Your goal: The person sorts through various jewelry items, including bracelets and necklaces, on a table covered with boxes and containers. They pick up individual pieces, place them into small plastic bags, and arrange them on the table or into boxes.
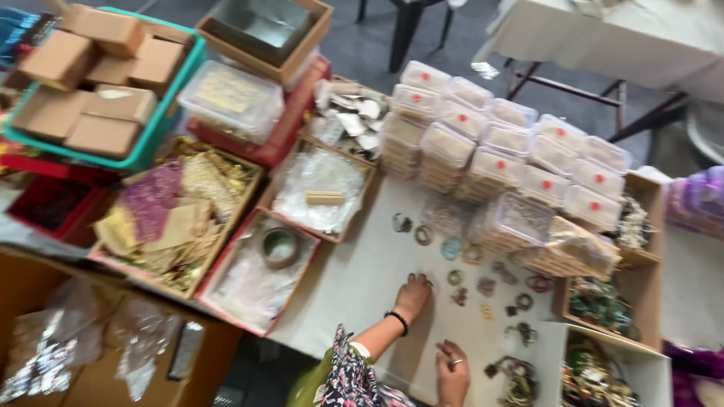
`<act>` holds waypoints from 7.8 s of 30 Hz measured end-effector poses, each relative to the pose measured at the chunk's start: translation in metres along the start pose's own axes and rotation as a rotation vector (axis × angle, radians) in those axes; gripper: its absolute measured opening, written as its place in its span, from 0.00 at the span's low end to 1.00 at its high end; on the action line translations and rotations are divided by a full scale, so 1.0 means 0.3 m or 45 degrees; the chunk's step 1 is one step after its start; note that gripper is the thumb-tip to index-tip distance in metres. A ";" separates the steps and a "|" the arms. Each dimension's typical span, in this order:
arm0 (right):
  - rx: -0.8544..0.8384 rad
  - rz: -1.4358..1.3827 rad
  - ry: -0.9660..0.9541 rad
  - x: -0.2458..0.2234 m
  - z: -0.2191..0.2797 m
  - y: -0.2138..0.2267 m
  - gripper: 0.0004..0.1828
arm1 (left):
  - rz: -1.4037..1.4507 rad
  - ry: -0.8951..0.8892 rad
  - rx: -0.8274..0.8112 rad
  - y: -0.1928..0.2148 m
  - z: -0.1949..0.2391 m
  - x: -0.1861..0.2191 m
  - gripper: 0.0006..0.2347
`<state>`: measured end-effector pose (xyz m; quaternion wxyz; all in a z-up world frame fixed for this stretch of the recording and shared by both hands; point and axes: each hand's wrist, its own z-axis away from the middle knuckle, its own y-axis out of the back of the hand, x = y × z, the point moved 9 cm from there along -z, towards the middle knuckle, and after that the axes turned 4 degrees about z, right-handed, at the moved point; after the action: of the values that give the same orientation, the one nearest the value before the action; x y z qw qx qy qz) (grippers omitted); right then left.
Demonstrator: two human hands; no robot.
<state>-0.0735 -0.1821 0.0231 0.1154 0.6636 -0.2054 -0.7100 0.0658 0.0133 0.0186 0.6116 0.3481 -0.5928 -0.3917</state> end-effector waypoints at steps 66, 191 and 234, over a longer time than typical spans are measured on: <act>-1.315 -0.522 -0.577 -0.972 0.014 -0.694 0.21 | 2.823 0.451 0.355 0.929 0.583 -0.539 0.06; -0.541 -0.869 0.240 -1.196 -0.111 -0.077 0.16 | 0.972 -0.053 0.360 0.786 0.411 0.016 0.32; -0.057 -0.935 -0.404 -0.449 -0.177 -0.164 0.17 | 1.813 0.416 0.207 0.585 0.385 -0.007 0.12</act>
<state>-0.0032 -0.0871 0.1198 -0.1648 0.5725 0.0455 -0.8019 -0.0377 0.0988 0.1803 0.7707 -0.0230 -0.6037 0.2027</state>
